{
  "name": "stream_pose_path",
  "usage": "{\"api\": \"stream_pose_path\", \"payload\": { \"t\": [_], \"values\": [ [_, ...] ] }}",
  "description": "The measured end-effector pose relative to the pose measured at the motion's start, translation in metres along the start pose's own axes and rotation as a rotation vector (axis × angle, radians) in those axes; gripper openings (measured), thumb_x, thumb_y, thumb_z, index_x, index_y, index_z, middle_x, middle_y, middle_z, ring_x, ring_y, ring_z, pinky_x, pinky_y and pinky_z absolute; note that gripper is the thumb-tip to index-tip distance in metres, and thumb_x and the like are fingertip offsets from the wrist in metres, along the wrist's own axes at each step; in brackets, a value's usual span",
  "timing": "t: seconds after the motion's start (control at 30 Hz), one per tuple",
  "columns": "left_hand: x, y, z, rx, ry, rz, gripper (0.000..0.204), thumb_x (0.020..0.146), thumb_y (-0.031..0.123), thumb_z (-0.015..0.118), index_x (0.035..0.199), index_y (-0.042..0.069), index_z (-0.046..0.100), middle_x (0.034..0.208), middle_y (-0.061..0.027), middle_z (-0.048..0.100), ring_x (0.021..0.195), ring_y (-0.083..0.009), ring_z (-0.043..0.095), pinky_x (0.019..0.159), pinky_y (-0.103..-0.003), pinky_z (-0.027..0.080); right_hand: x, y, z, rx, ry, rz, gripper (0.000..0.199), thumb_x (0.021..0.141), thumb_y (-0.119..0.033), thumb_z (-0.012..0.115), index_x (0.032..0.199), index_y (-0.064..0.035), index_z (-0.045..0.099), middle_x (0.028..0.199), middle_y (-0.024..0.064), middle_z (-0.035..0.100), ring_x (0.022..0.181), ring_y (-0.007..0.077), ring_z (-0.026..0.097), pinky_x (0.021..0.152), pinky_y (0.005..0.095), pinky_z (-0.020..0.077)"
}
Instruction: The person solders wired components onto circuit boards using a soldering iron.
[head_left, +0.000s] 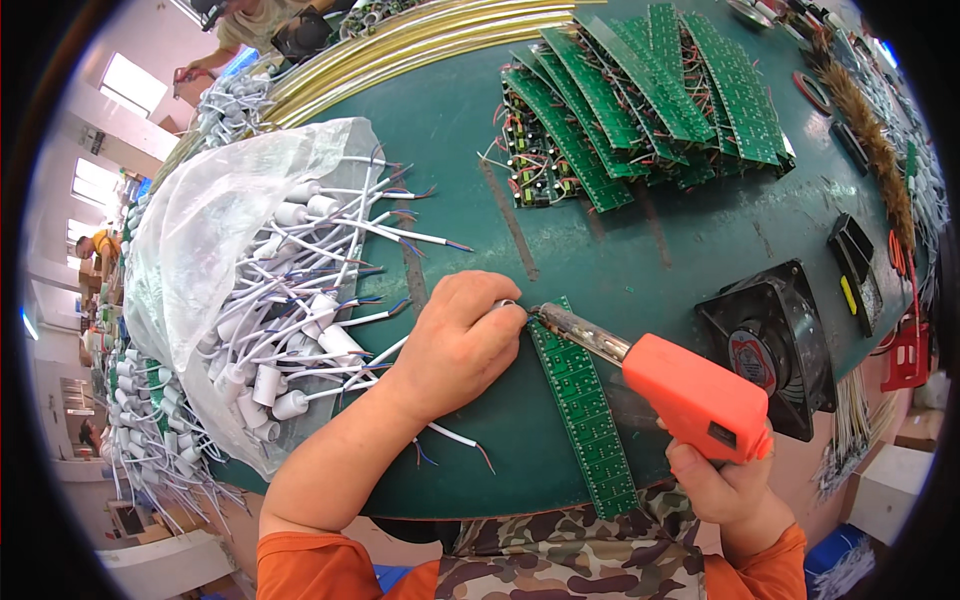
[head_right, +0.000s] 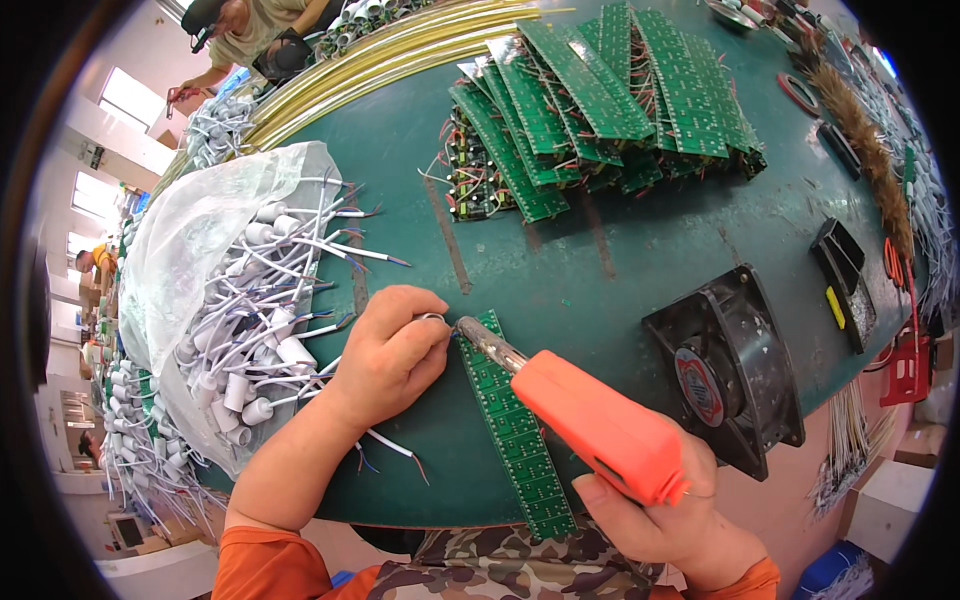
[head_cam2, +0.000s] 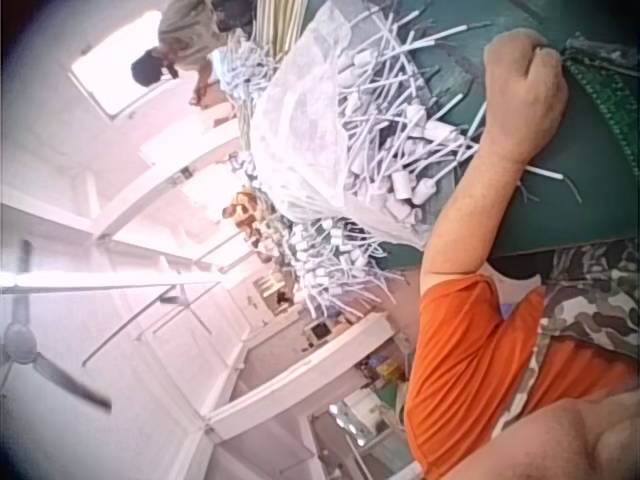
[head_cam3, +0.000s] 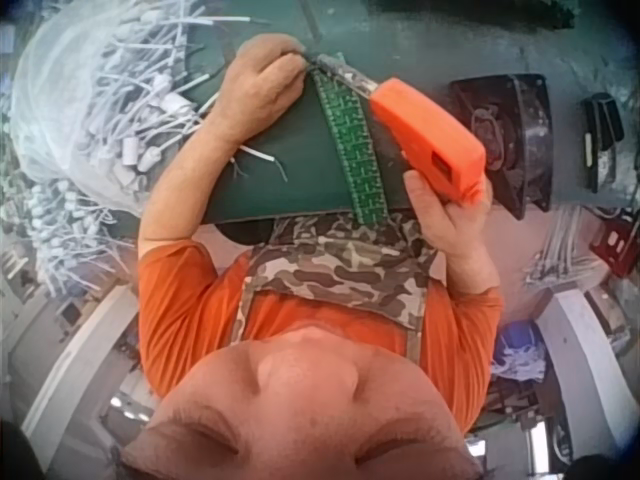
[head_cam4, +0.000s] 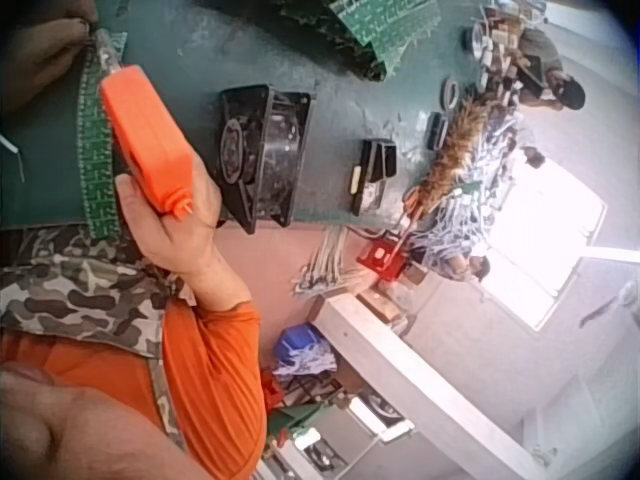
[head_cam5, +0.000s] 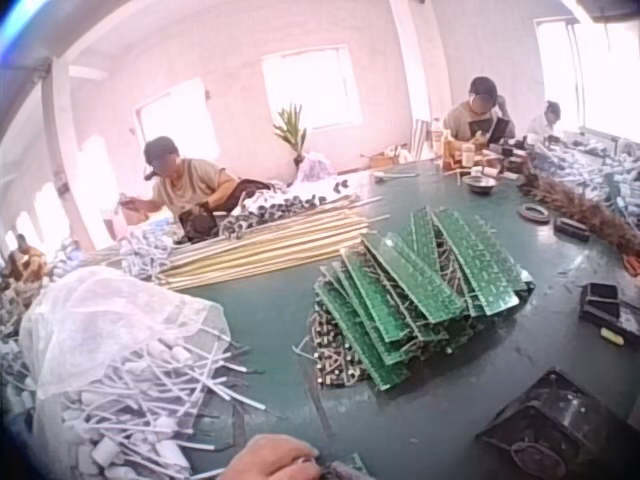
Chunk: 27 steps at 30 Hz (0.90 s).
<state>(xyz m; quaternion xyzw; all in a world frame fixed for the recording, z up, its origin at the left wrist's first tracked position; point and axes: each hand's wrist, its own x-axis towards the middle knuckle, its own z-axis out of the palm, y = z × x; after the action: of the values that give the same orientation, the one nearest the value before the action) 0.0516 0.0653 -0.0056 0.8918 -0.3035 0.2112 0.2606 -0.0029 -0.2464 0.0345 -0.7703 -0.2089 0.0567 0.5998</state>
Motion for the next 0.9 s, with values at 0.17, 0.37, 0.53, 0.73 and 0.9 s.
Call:
{"api": "stream_pose_path", "payload": {
  "t": [0.17,0.37,0.53,0.73,0.9],
  "values": [
    [0.0,0.0,-0.001,-0.01,-0.002,-0.01,0.028,0.072,-0.006,0.075,0.095,0.004,0.063,0.108,-0.0141,0.064,0.094,-0.0335,0.064,0.081,-0.041,0.053,0.004,0.001,-0.003,-0.021,-0.039,-0.045,0.046,0.084,-0.009,0.078,0.124,0.0075,0.063,0.098,0.0116,0.071,0.079,0.0201,0.069,0.071,0.0309,0.0545],
    [0.0,-0.002,-0.001,-0.034,-0.022,-0.024,0.027,0.073,-0.006,0.074,0.096,0.004,0.063,0.108,-0.0143,0.064,0.094,-0.0336,0.064,0.081,-0.041,0.053,0.004,0.001,-0.004,-0.05,-0.044,-0.069,0.048,0.085,-0.01,0.079,0.126,0.0083,0.062,0.108,0.0159,0.07,0.082,0.0219,0.07,0.072,0.0311,0.0551],
    [0.001,-0.001,-0.002,-0.045,-0.031,-0.022,0.028,0.073,-0.006,0.074,0.096,0.004,0.063,0.108,-0.0147,0.064,0.094,-0.0334,0.064,0.081,-0.041,0.054,0.004,-0.001,-0.005,-0.097,-0.058,-0.08,0.048,0.086,-0.011,0.079,0.126,0.0078,0.063,0.108,0.0165,0.071,0.082,0.0226,0.07,0.072,0.0309,0.0552],
    [0.0,-0.001,-0.003,-0.042,-0.035,-0.028,0.026,0.073,-0.006,0.073,0.095,0.003,0.064,0.108,-0.0148,0.064,0.095,-0.0333,0.064,0.081,-0.041,0.054,0.003,0.0,-0.005,-0.124,-0.054,-0.104,0.047,0.086,-0.011,0.079,0.126,0.0075,0.063,0.105,0.0153,0.071,0.081,0.0226,0.07,0.071,0.0311,0.0549],
    [0.0,-0.002,-0.003,-0.043,-0.044,-0.027,0.025,0.073,-0.006,0.074,0.095,0.003,0.065,0.108,-0.015,0.064,0.095,-0.0336,0.064,0.082,-0.041,0.054,-0.006,-0.001,-0.005,-0.013,0.001,0.005,0.045,0.084,-0.01,0.079,0.123,0.0066,0.064,0.098,0.0116,0.07,0.077,0.02,0.068,0.07,0.0304,0.0539]
  ]
}}
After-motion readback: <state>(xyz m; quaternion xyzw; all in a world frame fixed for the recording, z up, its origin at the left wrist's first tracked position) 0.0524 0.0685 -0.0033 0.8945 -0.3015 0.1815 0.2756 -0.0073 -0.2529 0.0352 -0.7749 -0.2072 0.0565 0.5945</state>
